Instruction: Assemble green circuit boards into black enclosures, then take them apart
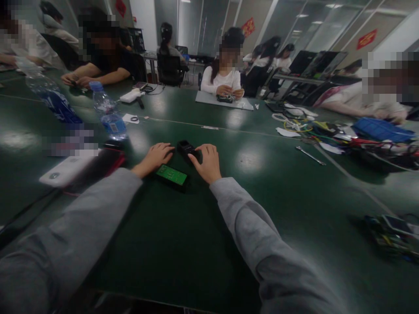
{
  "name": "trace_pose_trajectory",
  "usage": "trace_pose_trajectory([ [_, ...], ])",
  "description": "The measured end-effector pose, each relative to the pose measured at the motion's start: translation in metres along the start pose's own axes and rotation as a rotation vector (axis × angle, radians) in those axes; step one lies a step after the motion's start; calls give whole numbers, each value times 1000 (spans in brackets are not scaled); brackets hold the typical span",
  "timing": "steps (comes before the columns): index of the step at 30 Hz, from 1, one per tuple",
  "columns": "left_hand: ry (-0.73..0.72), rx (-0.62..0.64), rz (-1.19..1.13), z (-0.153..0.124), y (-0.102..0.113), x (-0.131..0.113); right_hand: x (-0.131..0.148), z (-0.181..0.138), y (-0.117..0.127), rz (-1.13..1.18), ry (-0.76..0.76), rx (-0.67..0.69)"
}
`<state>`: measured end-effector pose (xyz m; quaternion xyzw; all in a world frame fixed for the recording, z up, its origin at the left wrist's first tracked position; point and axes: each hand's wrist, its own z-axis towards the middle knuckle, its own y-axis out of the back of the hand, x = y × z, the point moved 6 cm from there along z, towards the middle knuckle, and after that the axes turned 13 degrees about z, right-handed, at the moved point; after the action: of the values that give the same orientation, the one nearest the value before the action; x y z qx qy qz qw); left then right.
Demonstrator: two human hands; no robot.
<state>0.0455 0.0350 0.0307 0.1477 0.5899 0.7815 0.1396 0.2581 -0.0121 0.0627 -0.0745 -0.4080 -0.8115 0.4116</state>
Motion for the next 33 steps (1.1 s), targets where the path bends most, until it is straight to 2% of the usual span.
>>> trace_pose_trajectory([
  [3,3,4,-2,0,0,0,-2,0,-4,29,7,0],
  [7,7,2,-6,-1,0,0,-10,-3,-22,59,-17,190],
  [9,8,1,-3,-1,0,0,-13,-5,-26,72,-24,227],
  [17,-2,9,-5,0,0,0,-28,-4,-12,27,-136,17],
  [20,5,15,-6,0,0,1,-30,-4,-13,49,-171,15],
  [27,5,25,-7,-1,0,1,-22,-4,-16,101,-121,91],
  [33,2,22,-8,-1,1,1,-31,-4,-10,90,-196,41],
])
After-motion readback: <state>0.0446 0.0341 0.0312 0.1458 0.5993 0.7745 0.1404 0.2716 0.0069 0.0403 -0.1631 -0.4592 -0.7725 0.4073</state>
